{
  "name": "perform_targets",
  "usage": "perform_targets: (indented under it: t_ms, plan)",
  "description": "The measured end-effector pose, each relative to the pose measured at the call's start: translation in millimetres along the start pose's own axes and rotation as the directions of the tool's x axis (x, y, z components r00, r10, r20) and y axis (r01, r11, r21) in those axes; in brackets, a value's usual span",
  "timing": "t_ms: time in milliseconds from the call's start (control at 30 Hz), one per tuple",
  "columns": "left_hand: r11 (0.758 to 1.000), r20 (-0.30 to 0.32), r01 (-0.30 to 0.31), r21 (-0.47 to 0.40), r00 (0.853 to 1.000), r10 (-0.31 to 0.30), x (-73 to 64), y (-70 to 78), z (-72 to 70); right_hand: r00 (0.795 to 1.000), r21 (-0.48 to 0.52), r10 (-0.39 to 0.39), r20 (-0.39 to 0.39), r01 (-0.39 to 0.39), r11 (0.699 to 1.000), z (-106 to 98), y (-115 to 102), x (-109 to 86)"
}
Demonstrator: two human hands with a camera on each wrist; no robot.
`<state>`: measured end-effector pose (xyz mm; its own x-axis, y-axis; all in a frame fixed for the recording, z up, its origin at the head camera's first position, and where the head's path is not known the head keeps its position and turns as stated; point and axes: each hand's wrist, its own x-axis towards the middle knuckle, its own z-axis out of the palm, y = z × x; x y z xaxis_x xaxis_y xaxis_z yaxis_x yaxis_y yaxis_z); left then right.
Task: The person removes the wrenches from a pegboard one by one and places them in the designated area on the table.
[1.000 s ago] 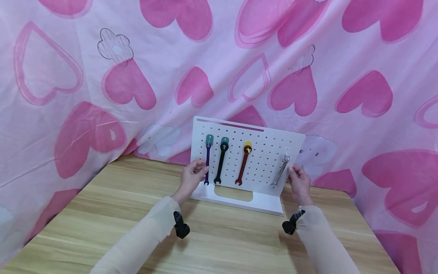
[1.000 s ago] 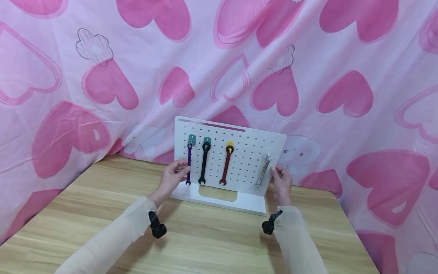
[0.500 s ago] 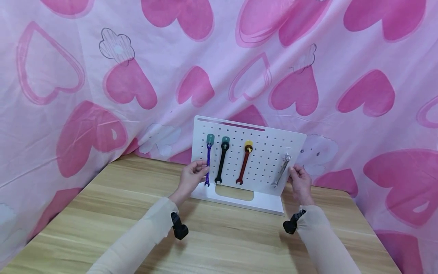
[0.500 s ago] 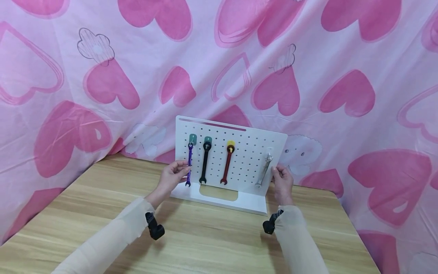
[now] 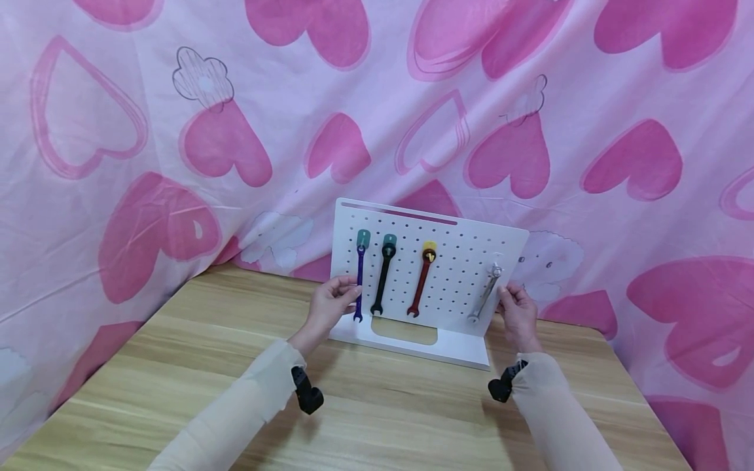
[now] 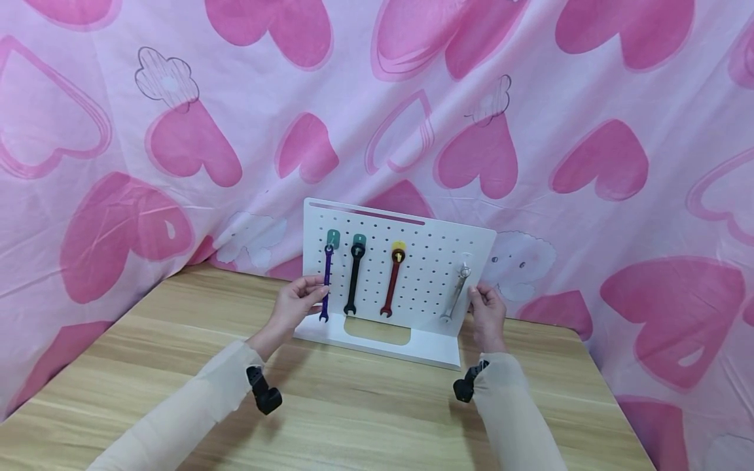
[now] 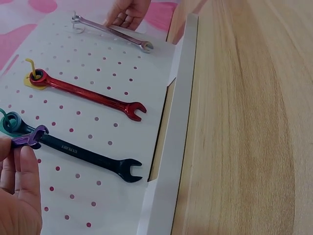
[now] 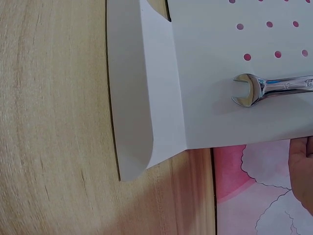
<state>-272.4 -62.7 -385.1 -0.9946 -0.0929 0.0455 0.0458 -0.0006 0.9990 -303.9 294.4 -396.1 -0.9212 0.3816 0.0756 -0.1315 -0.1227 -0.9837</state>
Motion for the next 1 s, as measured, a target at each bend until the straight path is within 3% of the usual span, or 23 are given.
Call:
perform_targets:
  t_ms: [1000]
  plan:
    - [0.997,0.026,0.050,-0.055,0.998,-0.048,-6.5,8.1,-1.7,1.000,-0.015,0.019,-0.010,-0.019,1.000,0.5,-2.1,-2.6]
